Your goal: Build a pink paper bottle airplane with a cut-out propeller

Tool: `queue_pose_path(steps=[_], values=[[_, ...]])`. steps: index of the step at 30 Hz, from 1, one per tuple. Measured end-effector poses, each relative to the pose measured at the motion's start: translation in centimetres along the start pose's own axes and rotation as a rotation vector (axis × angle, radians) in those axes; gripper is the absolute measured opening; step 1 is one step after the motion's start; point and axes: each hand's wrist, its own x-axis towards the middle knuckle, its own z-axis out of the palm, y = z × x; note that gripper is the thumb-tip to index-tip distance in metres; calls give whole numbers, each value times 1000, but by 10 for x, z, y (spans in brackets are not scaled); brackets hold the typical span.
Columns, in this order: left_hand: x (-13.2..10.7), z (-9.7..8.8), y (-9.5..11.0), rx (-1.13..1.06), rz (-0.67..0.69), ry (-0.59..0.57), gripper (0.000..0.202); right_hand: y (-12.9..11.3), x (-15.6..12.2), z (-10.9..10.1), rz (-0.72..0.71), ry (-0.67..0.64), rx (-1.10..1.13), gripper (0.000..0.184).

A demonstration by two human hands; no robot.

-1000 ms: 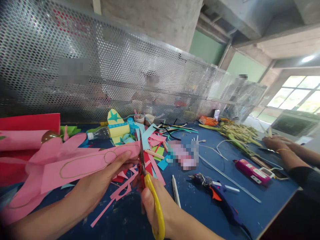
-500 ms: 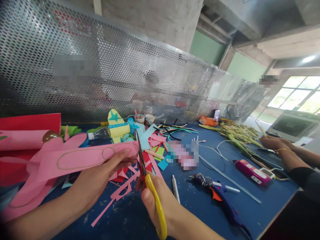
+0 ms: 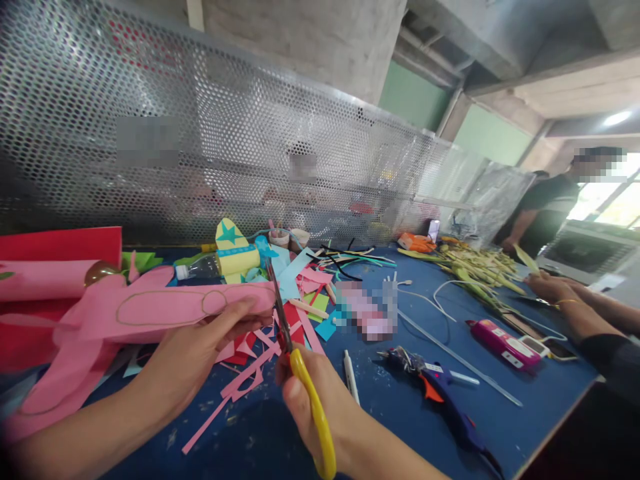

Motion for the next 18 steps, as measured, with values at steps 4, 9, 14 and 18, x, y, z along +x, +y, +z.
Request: queue_pose_path(steps=[4,9,14,18], values=[[1,3,4,-22,-3,11,18,-10,0,-4,14,-30,-13,72],[4,5,9,-131,123,-26,15,-13,0,-5,12,-27,-28,72],[5,6,12,-157,170,-50,13,-18,1,-4,20,-31,-32,72],[5,7,13,-161,178,-53,12,-19,1,-3,16,-23,-29,71]])
